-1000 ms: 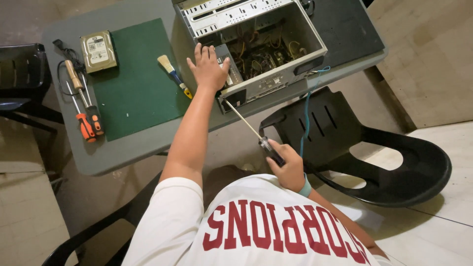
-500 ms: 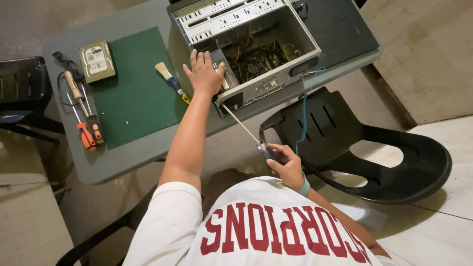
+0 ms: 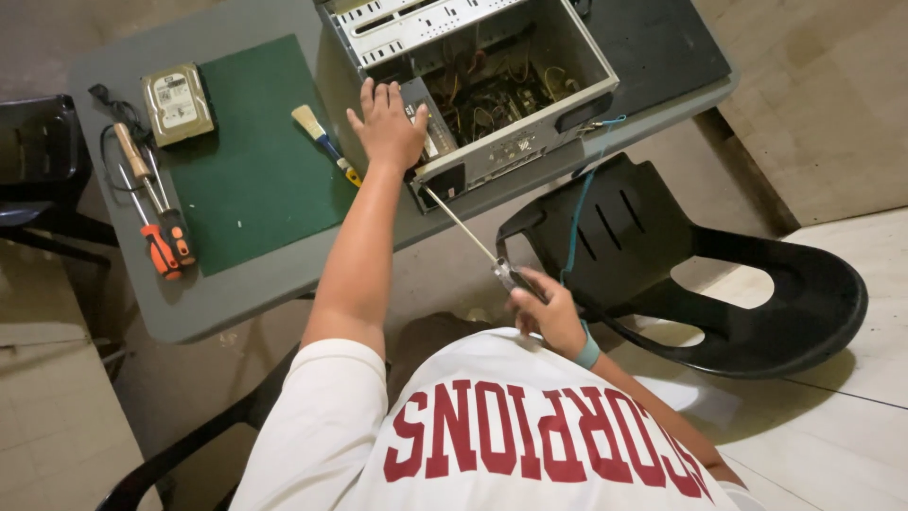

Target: Removing internal hardware components like a hard drive and power supply from a desktop computer case using a screwdriver.

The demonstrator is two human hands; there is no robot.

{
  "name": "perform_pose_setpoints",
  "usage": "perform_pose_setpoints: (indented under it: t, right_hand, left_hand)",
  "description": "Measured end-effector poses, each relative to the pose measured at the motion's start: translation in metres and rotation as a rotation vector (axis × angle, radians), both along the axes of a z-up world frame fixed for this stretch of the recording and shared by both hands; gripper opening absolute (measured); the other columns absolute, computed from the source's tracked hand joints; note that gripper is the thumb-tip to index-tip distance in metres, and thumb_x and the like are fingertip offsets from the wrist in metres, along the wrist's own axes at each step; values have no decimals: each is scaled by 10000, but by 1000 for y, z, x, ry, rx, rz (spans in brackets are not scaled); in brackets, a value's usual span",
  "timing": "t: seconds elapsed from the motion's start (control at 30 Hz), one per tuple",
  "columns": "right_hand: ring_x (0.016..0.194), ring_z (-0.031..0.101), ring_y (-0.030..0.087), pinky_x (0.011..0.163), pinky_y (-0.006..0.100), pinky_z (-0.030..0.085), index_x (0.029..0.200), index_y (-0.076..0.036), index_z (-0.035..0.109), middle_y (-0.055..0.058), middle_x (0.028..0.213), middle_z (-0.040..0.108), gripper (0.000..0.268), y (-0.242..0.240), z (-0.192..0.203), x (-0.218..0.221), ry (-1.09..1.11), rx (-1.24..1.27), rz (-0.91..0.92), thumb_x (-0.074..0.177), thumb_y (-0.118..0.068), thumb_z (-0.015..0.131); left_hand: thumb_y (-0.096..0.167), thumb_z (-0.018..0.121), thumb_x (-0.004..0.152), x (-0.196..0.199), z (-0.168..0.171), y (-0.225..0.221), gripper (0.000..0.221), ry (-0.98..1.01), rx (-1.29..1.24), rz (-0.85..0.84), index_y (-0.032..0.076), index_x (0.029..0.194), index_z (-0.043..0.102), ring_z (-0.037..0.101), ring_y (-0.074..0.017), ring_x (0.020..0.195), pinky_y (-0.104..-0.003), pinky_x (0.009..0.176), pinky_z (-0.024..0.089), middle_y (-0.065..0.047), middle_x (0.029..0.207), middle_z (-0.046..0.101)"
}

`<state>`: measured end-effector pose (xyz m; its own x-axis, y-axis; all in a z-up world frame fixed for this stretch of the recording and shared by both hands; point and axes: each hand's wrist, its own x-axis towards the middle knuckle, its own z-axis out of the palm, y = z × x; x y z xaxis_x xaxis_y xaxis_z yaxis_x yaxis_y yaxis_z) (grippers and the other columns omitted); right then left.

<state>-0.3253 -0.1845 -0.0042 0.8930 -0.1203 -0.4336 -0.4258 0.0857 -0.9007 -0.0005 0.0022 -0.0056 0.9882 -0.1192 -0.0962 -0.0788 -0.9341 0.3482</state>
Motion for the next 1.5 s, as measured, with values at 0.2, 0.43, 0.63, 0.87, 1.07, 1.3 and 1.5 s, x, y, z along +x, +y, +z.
perform_pose_setpoints:
  t: [0.2, 0.43, 0.63, 0.87, 1.07, 1.3, 1.5]
  right_hand:
    - [499, 607, 195, 416, 321, 546, 1293, 8, 650, 166, 769, 661, 418, 9, -14, -9, -118, -119, -17, 993, -245, 505]
    - [751, 688, 251, 664, 360, 563, 1277, 1, 649, 139, 967, 736, 373, 12, -30, -14, -701, -886, 84, 1015, -251, 565]
    - [755, 713, 352, 682, 409, 582, 1312, -118, 692, 167, 899, 729, 389, 16, -29, -15, -544, -871, 46, 955, -267, 647]
    - [510, 662, 330, 343, 380, 560, 1294, 45, 623, 288, 731, 655, 430, 15, -62, -17, 78, 419, -65, 903, -115, 702]
    - [448, 595, 311, 231, 303, 413, 1399, -12, 544, 351, 993, 643, 468, 29, -27, -12, 172, 605, -33, 948, -110, 620]
    - [310, 532, 275, 180, 286, 350, 1458, 8, 484, 347, 845, 666, 557, 27, -7, -2, 36, 393, 34, 928, -32, 651]
    - [344, 603, 262, 205, 275, 386, 1422, 24, 525, 315, 846, 722, 560, 27, -19, -3, -23, 157, 49, 896, -45, 705]
  left_hand:
    - [543, 359, 1025, -1, 4, -2, 713, 17, 8, 11, 93, 1574, 293, 26, -239, 1529, -660, 1196, 82, -85, 1645, 270]
    - [567, 341, 1024, 4, -8, -2, 741, 45, 20, 8, 83, 1582, 270, 13, -246, 1535, -673, 1197, 74, -83, 1653, 236]
    - [575, 434, 1016, 11, -37, -1, 714, -141, 64, 3, 87, 1535, 399, 116, -264, 1534, -709, 1166, 205, -117, 1569, 388]
    - [564, 410, 1021, 5, -30, 0, 703, -113, 54, 10, 96, 1544, 394, 122, -260, 1548, -695, 1174, 181, -115, 1586, 391]
    - [570, 428, 1009, 9, -38, 1, 695, -135, 41, 11, 111, 1531, 417, 146, -244, 1549, -679, 1176, 213, -95, 1576, 406]
    - [553, 418, 1007, 10, -35, 0, 687, -121, 43, 12, 122, 1542, 398, 130, -234, 1555, -686, 1180, 204, -84, 1590, 387]
    - [490, 483, 991, 9, -39, 3, 659, -172, 19, 7, 103, 1522, 432, 161, -257, 1541, -697, 1156, 240, -98, 1560, 419]
